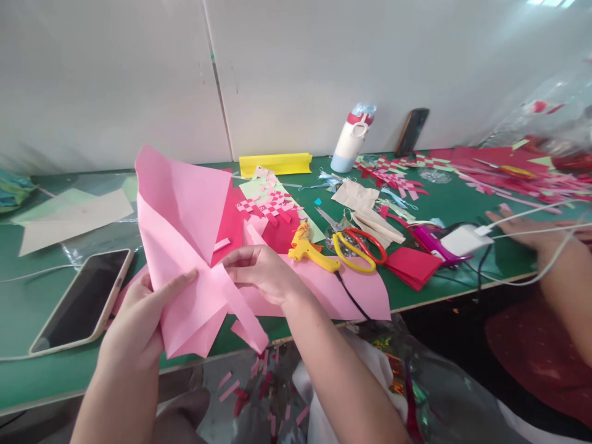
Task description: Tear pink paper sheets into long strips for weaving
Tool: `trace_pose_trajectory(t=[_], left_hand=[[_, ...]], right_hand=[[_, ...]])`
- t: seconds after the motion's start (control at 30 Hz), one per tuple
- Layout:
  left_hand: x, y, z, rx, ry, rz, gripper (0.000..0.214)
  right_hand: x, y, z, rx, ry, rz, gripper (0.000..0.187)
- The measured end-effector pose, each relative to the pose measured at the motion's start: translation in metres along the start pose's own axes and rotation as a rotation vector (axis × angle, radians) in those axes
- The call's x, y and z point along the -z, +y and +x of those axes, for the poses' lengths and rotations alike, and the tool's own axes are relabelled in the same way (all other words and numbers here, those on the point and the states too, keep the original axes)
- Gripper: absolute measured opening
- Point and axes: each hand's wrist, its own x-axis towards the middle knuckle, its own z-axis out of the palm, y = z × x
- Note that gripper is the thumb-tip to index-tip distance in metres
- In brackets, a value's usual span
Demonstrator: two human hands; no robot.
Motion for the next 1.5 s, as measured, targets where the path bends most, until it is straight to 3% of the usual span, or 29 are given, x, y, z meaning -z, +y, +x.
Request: trace_pose_trajectory(t=[0.13, 0.33, 0.57, 0.8, 1.5], left_hand=[[0.0017, -0.0001, 0.0018, 0.008, 0.003, -0.01, 0.043], [0.0014, 0.0, 0.0011, 0.01, 0.028, -0.004, 0.046], [0.0018, 0.0002, 0.0004, -0.001, 0.043, 0.001, 0.044], [0.0009, 0.0012, 0.0003, 0.004, 0.047, -0.012, 0.041], [0.0026, 0.0021, 0.0001, 0.007, 0.05, -0.018, 0.035]], right_hand=[[0.0014, -0.0021, 0.0002, -0.039, -0.034, -0.024, 0.025], [0.0007, -0.0015, -0.0012, 0.012, -0.05, -0.033, 0.018], [0.0023, -0.0027, -0.0022, -0.004, -0.053, -0.108, 0.018], [0.0039, -0.0016, -0.0009, -0.005, -0.12, -0.066, 0.022], [0.0058, -0.0024, -0.0011, 0.006, -0.164, -0.069, 0.018]])
